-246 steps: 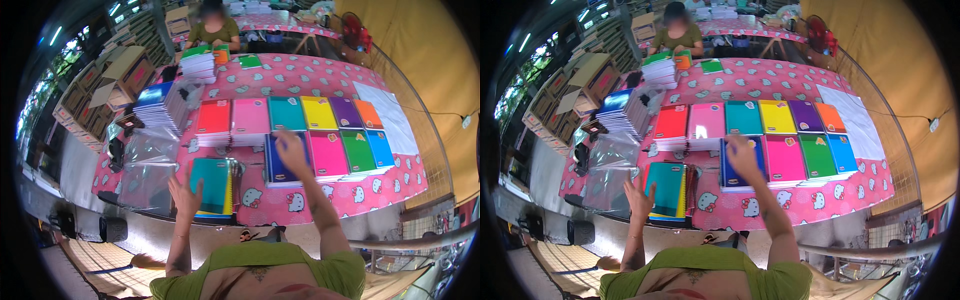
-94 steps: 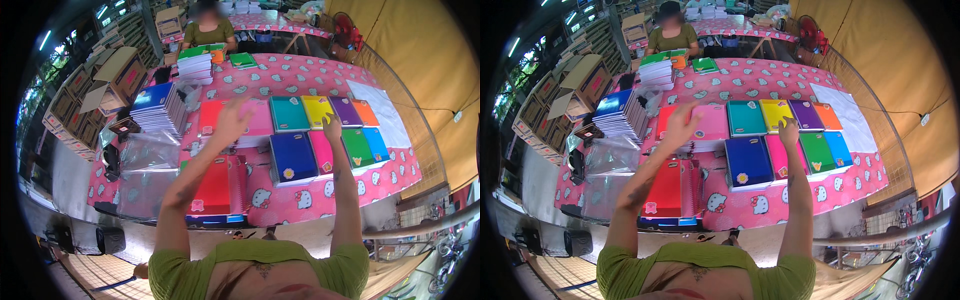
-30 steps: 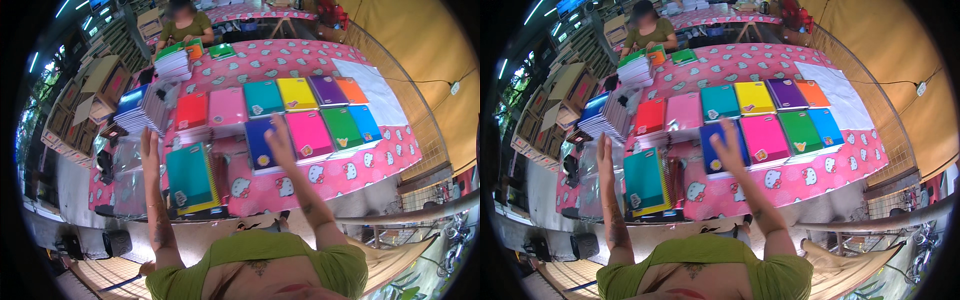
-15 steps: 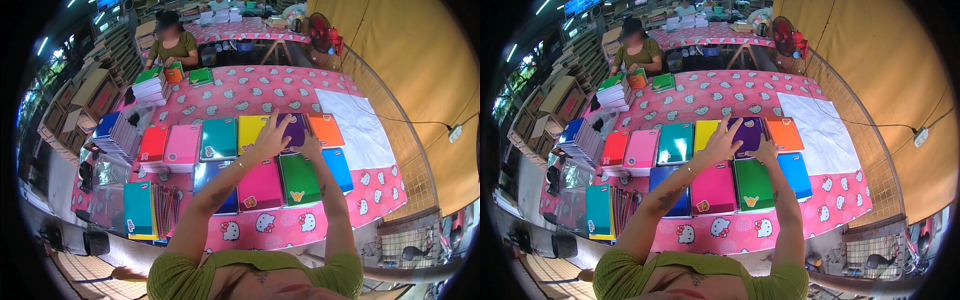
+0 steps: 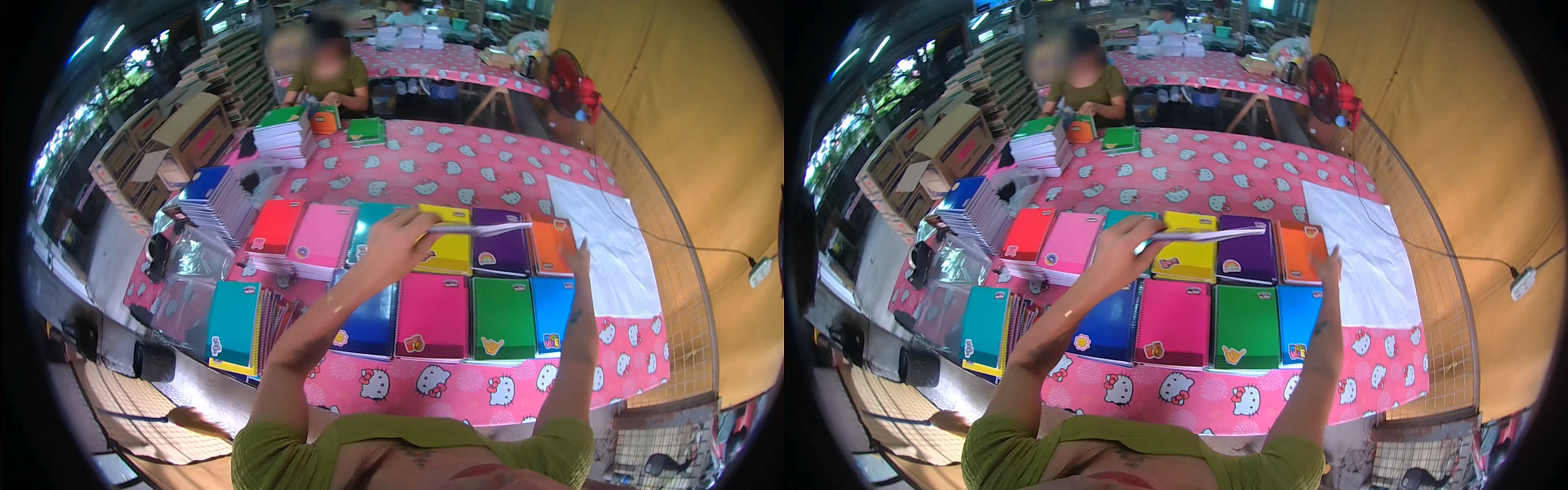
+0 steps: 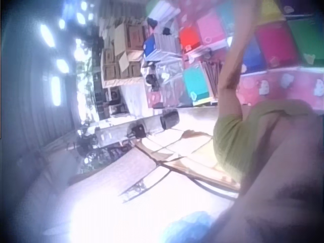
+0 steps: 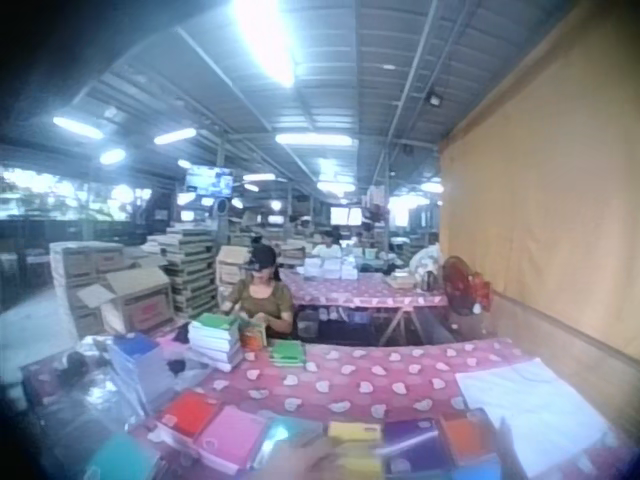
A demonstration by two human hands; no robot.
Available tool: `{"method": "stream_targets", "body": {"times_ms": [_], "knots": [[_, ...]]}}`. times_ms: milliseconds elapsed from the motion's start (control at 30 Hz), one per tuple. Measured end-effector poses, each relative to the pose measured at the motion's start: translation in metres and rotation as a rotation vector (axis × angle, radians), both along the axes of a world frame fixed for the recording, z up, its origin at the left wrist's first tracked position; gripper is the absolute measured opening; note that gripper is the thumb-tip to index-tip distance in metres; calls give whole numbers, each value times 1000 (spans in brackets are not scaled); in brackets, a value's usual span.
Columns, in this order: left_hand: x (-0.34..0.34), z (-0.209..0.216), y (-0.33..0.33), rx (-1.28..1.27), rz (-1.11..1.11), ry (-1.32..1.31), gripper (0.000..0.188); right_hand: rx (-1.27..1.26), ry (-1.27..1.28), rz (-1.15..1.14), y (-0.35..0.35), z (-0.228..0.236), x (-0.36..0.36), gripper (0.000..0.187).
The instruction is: The person sorts colorful notebooks by color on a table and places some into clear plastic bags, sealing them with tape.
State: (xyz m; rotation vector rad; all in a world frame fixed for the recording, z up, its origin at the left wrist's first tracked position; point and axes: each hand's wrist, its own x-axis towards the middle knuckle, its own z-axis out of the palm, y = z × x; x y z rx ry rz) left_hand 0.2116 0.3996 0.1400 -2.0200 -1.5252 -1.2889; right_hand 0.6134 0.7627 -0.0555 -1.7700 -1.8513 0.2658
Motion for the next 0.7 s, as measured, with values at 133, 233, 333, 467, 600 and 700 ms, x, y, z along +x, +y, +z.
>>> {"method": "stream_targets", "body": {"times_ms": [133, 233, 333, 467, 600, 700], "knots": [[-49, 21, -157, -88, 272, -331, 32, 10, -224, -71, -41, 18, -69, 72], [-99, 24, -251, -35, 451, -335, 40, 204, -138, -85, -68, 59, -87, 48], [-135, 22, -335, 219, 583, -287, 57, 334, 292, 135, -134, 110, -129, 49], [-168, 43, -413, 568, 503, -507, 72, 125, 1134, 702, -315, 174, -229, 62], [-215, 28, -451, 528, 393, -864, 47, -283, 1413, 955, -490, 159, -335, 71], [-279, -77, -477, 254, 534, -841, 41, -309, 1147, 1131, -572, 89, -428, 74]]}}
